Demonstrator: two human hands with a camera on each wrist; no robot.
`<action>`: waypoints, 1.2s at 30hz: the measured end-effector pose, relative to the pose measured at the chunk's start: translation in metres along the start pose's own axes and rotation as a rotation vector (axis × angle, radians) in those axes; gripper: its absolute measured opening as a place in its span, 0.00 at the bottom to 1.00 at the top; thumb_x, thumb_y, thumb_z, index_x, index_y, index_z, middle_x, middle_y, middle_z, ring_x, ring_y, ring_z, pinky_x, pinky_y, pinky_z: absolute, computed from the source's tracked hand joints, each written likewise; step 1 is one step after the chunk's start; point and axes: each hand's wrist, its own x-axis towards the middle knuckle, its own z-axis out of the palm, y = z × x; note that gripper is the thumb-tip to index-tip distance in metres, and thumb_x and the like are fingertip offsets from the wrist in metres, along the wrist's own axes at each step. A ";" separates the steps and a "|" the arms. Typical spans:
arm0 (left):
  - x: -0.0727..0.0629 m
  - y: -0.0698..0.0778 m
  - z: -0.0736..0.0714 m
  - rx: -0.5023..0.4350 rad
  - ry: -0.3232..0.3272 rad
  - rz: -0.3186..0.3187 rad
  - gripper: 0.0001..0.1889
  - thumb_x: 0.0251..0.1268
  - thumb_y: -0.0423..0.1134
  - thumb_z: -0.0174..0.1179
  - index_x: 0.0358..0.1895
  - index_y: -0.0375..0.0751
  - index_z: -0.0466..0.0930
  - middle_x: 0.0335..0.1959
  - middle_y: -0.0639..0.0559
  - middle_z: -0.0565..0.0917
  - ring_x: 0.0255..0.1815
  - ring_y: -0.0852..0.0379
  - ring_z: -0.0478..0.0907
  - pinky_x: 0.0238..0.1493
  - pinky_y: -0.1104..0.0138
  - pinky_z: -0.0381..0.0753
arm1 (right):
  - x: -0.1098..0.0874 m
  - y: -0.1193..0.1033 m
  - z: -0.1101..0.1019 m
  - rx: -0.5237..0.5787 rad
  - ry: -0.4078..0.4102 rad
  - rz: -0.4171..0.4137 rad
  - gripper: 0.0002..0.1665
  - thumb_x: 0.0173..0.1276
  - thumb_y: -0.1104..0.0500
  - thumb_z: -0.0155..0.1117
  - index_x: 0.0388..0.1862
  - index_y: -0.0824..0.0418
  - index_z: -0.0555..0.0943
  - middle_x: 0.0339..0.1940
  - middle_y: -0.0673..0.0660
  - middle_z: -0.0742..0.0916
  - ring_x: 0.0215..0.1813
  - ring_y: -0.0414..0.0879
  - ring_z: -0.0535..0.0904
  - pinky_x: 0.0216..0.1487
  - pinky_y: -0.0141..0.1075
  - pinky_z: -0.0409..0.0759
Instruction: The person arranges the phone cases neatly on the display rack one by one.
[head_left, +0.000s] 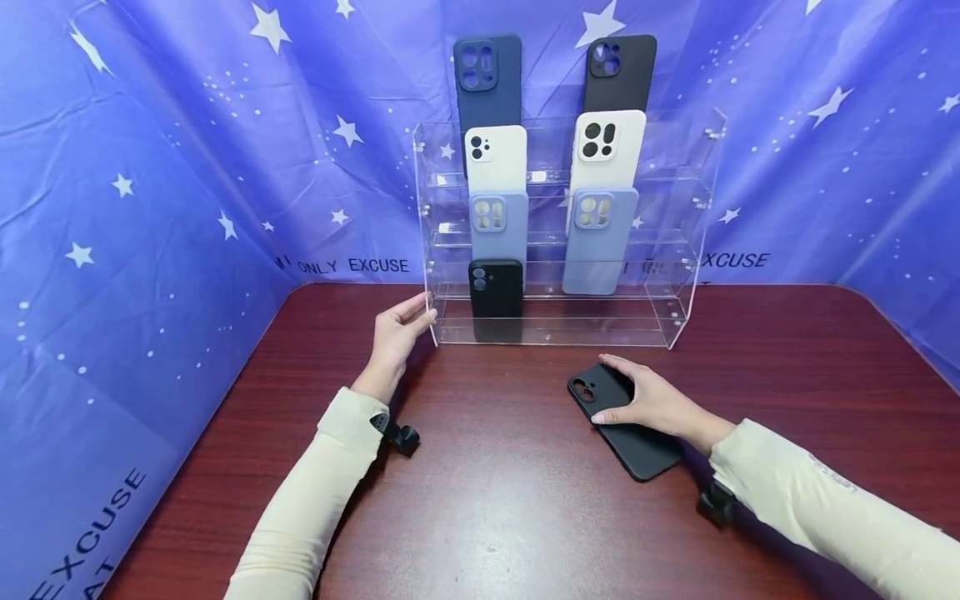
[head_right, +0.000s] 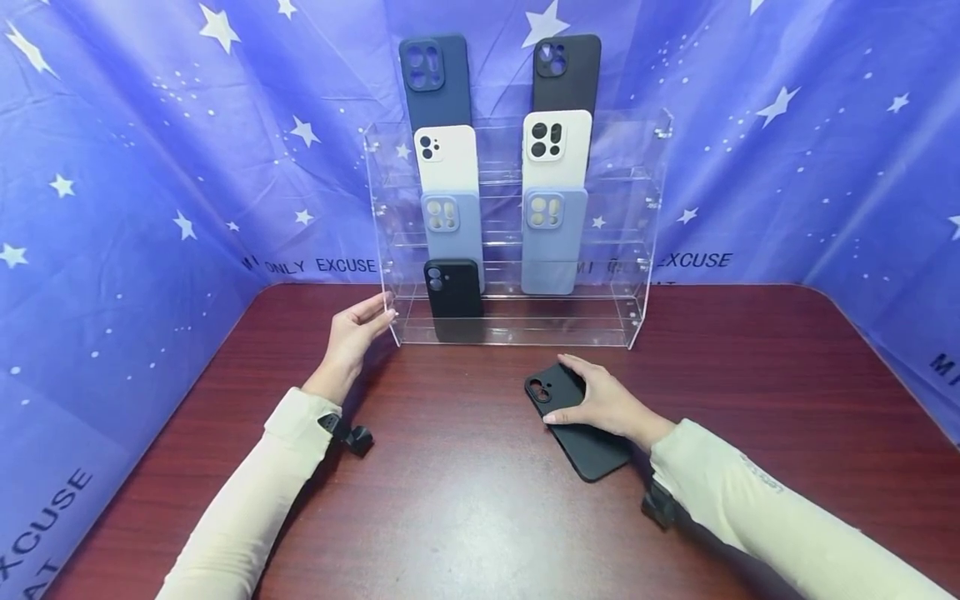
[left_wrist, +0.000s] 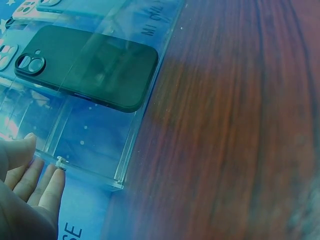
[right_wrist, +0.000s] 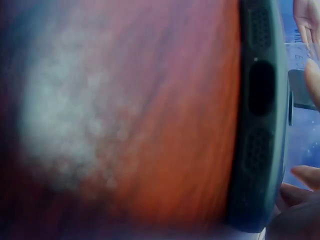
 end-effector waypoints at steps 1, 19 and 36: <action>0.000 0.000 0.000 -0.004 0.004 -0.001 0.20 0.55 0.21 0.61 0.55 0.27 0.76 0.53 0.33 0.78 0.37 0.70 0.80 0.44 0.76 0.80 | 0.000 -0.001 0.001 -0.022 -0.003 -0.007 0.58 0.48 0.45 0.76 0.70 0.70 0.59 0.62 0.69 0.73 0.51 0.54 0.71 0.51 0.44 0.72; 0.001 0.001 0.000 0.008 -0.016 -0.007 0.21 0.56 0.22 0.61 0.55 0.27 0.76 0.54 0.34 0.78 0.37 0.71 0.80 0.44 0.76 0.80 | 0.000 -0.016 0.005 -0.114 0.039 -0.136 0.58 0.41 0.49 0.81 0.68 0.67 0.63 0.64 0.66 0.71 0.58 0.60 0.69 0.58 0.56 0.66; 0.000 0.002 0.000 -0.003 -0.004 -0.024 0.21 0.57 0.22 0.61 0.56 0.28 0.76 0.54 0.34 0.78 0.37 0.71 0.80 0.44 0.75 0.80 | 0.015 -0.033 -0.032 0.372 -0.010 0.185 0.22 0.66 0.63 0.60 0.54 0.78 0.73 0.31 0.49 0.85 0.27 0.33 0.76 0.25 0.29 0.77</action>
